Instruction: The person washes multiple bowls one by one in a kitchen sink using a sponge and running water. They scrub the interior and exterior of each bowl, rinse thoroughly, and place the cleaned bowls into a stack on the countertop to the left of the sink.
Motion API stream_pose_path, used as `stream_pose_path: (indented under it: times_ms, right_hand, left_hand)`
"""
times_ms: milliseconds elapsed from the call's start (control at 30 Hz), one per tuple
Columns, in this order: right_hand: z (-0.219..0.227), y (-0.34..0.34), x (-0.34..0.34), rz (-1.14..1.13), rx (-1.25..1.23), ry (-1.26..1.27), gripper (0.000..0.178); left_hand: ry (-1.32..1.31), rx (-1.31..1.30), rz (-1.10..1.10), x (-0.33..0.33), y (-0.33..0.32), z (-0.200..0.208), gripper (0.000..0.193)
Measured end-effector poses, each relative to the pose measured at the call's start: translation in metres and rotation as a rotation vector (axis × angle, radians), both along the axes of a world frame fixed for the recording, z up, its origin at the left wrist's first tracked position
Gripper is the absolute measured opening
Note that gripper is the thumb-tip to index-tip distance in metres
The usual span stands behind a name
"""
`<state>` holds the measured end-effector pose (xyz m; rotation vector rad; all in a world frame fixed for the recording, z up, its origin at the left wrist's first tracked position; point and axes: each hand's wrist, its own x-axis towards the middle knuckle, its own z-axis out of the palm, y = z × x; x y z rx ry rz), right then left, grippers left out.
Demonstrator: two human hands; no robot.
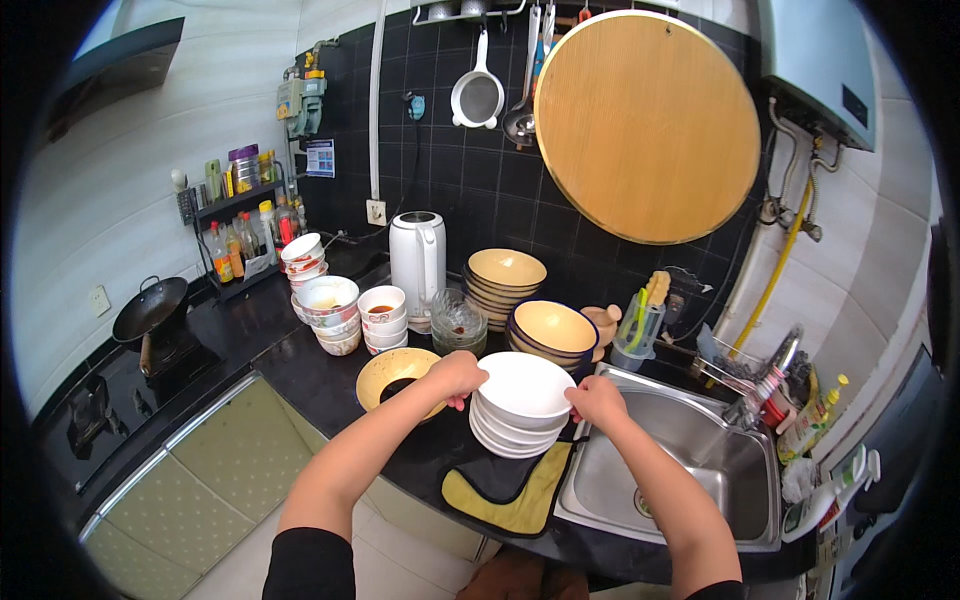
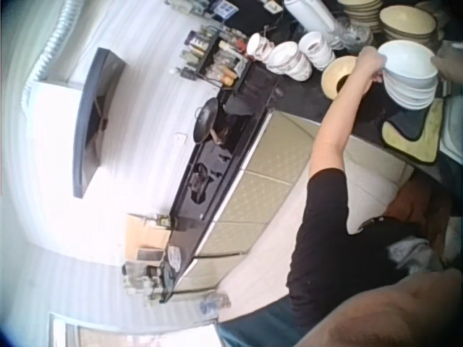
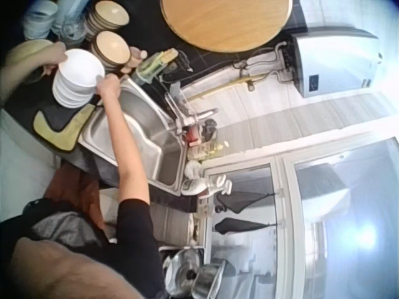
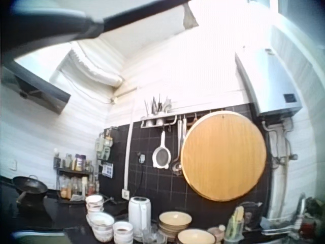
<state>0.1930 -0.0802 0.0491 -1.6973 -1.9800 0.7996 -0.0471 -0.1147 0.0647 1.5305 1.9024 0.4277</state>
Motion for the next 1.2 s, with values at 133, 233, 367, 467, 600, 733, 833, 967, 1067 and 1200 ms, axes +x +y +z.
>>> stream_pose_path:
  times_ms: [133,233,367,467,600,733,833,967,1067,1200]
  right_hand:
    - [-0.008,0.013,0.006,0.095,-0.097,-0.129,0.027]
    - [-0.022,0.017,0.013,0.199,-0.192,-0.144,0.032]
    - [-0.040,0.029,0.023,0.261,-0.274,-0.104,0.043]
    - [-0.060,0.032,0.024,0.209,-0.554,0.176,0.051]
    - [-0.082,0.048,0.012,0.228,-0.934,0.536,0.056]
    - [-0.069,0.048,0.006,0.128,-1.179,0.749,0.050]
    - [-0.085,0.046,0.008,0.060,-1.206,0.764,0.047]
    - [-0.076,0.030,0.010,0.052,-1.036,0.737,0.045]
    - [-0.045,0.021,0.019,0.055,-0.989,0.677,0.047]
    - [-0.023,0.007,0.042,0.100,-0.902,0.806,0.050]
  left_hand:
    - [0.174,-0.078,-0.054,0.006,0.007,0.002,0.034]
    - [0.308,-0.097,-0.108,0.009,0.011,-0.001,0.037]
    - [0.317,-0.230,-0.104,0.011,0.012,0.004,0.044]
    - [-0.129,-0.507,0.099,0.008,0.009,-0.005,0.059]
    - [-0.715,-0.647,0.197,-0.003,0.015,-0.056,0.071]
    - [-1.016,-0.581,0.319,0.001,0.019,-0.081,0.063]
    - [-1.020,-0.565,0.240,0.005,0.019,-0.066,0.066]
    - [-0.890,-0.471,0.346,0.014,0.006,-0.052,0.072]
    - [-0.822,-0.430,0.280,0.022,0.004,-0.013,0.072]
    - [-0.821,-0.297,0.144,0.046,-0.007,0.027,0.078]
